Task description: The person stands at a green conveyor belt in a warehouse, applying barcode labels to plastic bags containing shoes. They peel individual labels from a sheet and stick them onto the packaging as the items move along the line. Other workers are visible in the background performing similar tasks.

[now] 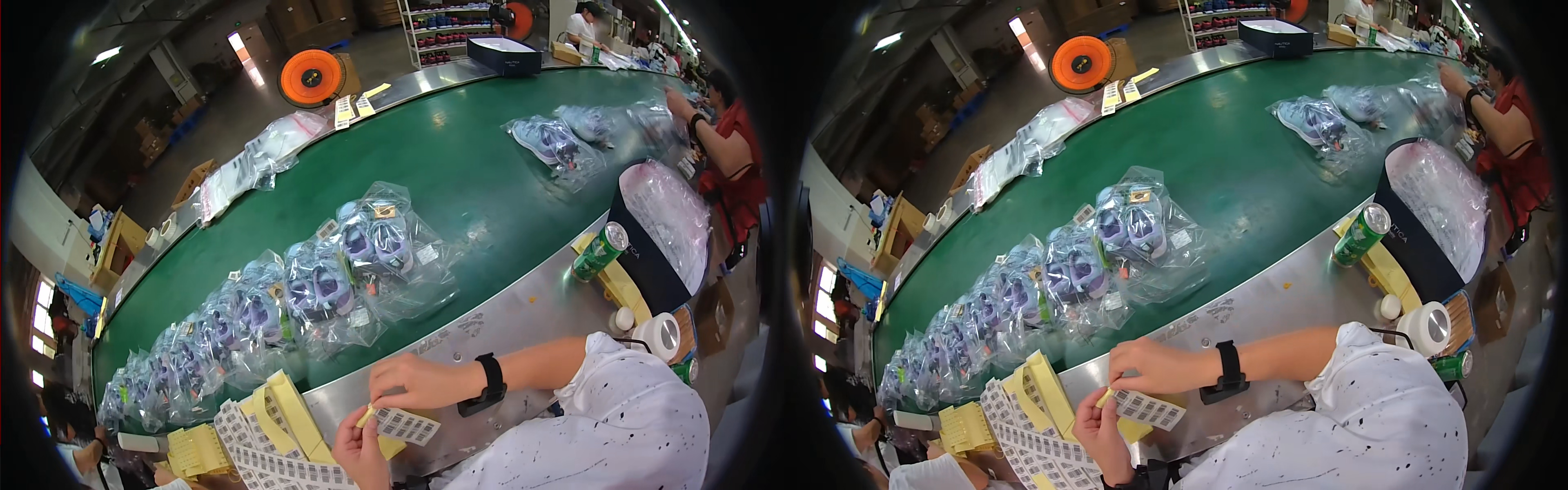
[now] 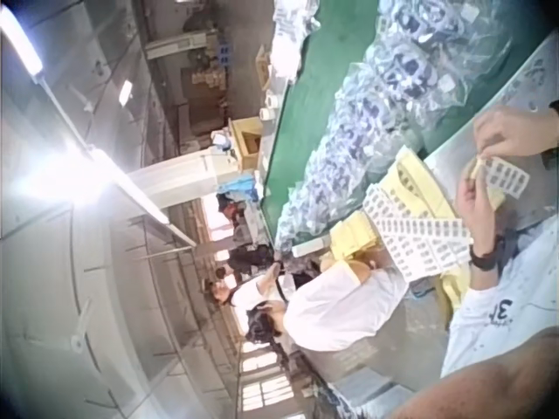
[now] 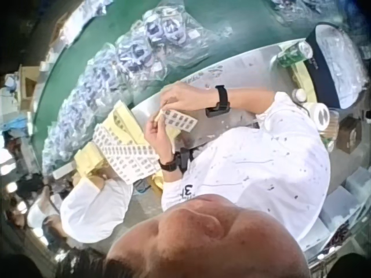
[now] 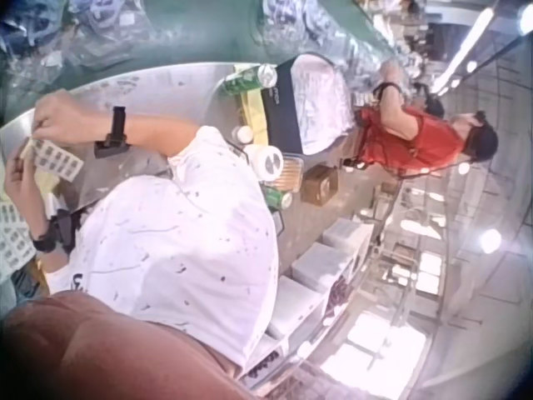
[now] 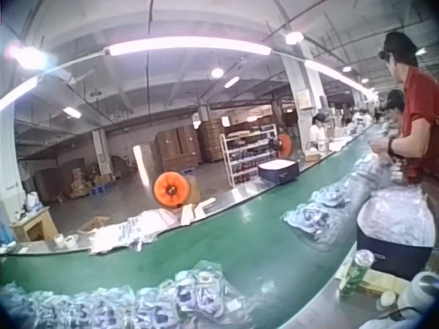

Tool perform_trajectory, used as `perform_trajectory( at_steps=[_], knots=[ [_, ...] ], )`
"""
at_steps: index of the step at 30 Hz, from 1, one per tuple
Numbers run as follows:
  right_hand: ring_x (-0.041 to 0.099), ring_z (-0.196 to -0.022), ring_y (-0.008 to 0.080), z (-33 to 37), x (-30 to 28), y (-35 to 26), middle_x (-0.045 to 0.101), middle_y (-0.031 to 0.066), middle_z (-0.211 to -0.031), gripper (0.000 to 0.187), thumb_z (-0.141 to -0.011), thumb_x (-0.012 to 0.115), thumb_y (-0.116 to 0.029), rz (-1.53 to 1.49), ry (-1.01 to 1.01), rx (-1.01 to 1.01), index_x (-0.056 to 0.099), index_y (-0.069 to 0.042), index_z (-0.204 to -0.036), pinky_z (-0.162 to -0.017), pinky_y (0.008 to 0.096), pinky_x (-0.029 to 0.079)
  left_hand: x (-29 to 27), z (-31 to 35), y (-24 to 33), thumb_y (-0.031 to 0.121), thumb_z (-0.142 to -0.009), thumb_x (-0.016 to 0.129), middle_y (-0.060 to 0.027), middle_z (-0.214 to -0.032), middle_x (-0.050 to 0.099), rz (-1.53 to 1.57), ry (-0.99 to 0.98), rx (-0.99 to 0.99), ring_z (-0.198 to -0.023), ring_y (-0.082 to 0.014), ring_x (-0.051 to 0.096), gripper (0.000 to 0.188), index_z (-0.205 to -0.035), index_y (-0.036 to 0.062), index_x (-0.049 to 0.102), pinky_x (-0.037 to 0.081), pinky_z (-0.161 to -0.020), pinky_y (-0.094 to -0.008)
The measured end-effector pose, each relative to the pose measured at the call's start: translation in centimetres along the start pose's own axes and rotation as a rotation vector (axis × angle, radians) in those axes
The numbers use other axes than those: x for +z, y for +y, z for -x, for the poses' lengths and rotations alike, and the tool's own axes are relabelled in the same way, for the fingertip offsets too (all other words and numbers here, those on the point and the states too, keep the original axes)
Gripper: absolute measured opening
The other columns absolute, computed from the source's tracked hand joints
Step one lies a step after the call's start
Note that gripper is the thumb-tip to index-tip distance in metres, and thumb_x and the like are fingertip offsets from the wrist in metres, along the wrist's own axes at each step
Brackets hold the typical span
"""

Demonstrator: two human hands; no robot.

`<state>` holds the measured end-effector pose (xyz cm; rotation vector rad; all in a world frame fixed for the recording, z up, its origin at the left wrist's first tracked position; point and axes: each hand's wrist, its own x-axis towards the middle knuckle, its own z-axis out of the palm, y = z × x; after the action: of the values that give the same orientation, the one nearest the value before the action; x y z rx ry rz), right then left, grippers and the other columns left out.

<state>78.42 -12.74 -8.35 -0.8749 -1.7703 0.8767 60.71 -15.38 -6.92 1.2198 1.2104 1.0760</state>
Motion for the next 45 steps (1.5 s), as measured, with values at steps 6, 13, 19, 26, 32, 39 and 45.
perform_trajectory(
  at_steps=[6,13,19,26,32,39,45],
  knots=[
    [0.055,-0.078,0.0245,0.6,0.2,0.0,0.056,0.0083,-0.079,0.011,-0.08,0.062,-0.009,0.11,0.122,-0.064,0.058,0.0,-0.077,-0.068,0.0344,0.045,0.6,-0.6,-0.5,-0.001,-0.084,0.058,-0.007,-0.079,0.064,-0.005,0.016,-0.007,-0.069,-0.0074,0.058,0.02,-0.103,-0.0053,0.058,0.045,-0.062,-0.0186],
    [0.052,-0.079,0.0258,1.3,-0.9,0.9,0.05,0.0091,-0.08,0.011,-0.079,0.056,-0.01,0.555,0.064,-0.25,0.051,-0.001,-0.076,-0.069,0.0348,0.045,0.2,-1.6,0.5,-0.005,-0.083,0.057,-0.013,-0.104,0.059,-0.018,-0.155,-0.119,-0.09,-0.0146,0.058,0.044,-0.125,-0.0042,0.042,0.047,-0.077,-0.0239],
    [0.054,-0.084,0.0277,1.3,-0.4,1.6,0.055,0.0143,-0.088,0.014,-0.082,0.055,-0.011,0.312,0.1,-0.007,0.056,0.001,-0.09,-0.073,0.036,0.044,-1.6,-1.9,0.2,-0.002,-0.084,0.058,-0.0159,-0.103,0.062,0.045,-0.16,-0.169,-0.088,-0.0202,0.062,0.038,-0.12,-0.0042,0.049,0.051,-0.078,-0.0297],
    [0.061,-0.075,0.0249,0.4,0.8,0.0,0.064,0.0141,-0.083,0.018,-0.082,0.061,-0.013,-0.036,0.16,0.22,0.064,-0.001,-0.095,-0.064,0.0367,0.047,-0.6,-2.6,0.2,0.008,-0.088,0.06,-0.0122,-0.093,0.063,-0.143,-0.158,-0.066,-0.08,-0.0151,0.059,0.022,-0.106,-0.005,0.058,0.049,-0.071,-0.027],
    [0.06,-0.072,0.0252,0.2,0.6,-2.3,0.065,0.0115,-0.077,0.015,-0.08,0.064,-0.016,-0.007,0.144,0.21,0.067,-0.001,-0.081,-0.064,0.0363,0.047,-1.2,-2.5,0.5,0.009,-0.089,0.059,-0.0113,-0.091,0.062,-0.121,-0.171,-0.038,-0.079,-0.0153,0.058,0.021,-0.104,-0.0047,0.058,0.049,-0.071,-0.0274],
    [0.058,-0.072,0.0266,1.6,2.0,-3.8,0.062,0.0123,-0.078,0.015,-0.082,0.062,-0.014,0.051,0.22,0.11,0.066,0.0,-0.079,-0.066,0.0367,0.047,-2.5,-1.1,0.2,0.014,-0.09,0.057,-0.012,-0.089,0.061,-0.137,-0.224,-0.058,-0.08,-0.0162,0.058,0.023,-0.105,-0.0034,0.057,0.048,-0.071,-0.0282],
    [0.057,-0.075,0.0271,3.3,2.2,-4.2,0.06,0.012,-0.078,0.017,-0.083,0.061,-0.016,0.04,0.292,0.052,0.064,0.001,-0.078,-0.067,0.0373,0.046,-1.8,-0.4,1.2,0.024,-0.091,0.057,-0.0102,-0.088,0.061,-0.291,-0.331,-0.041,-0.077,-0.0151,0.057,0.03,-0.107,-0.0018,0.057,0.047,-0.069,-0.0274]
  ],
)
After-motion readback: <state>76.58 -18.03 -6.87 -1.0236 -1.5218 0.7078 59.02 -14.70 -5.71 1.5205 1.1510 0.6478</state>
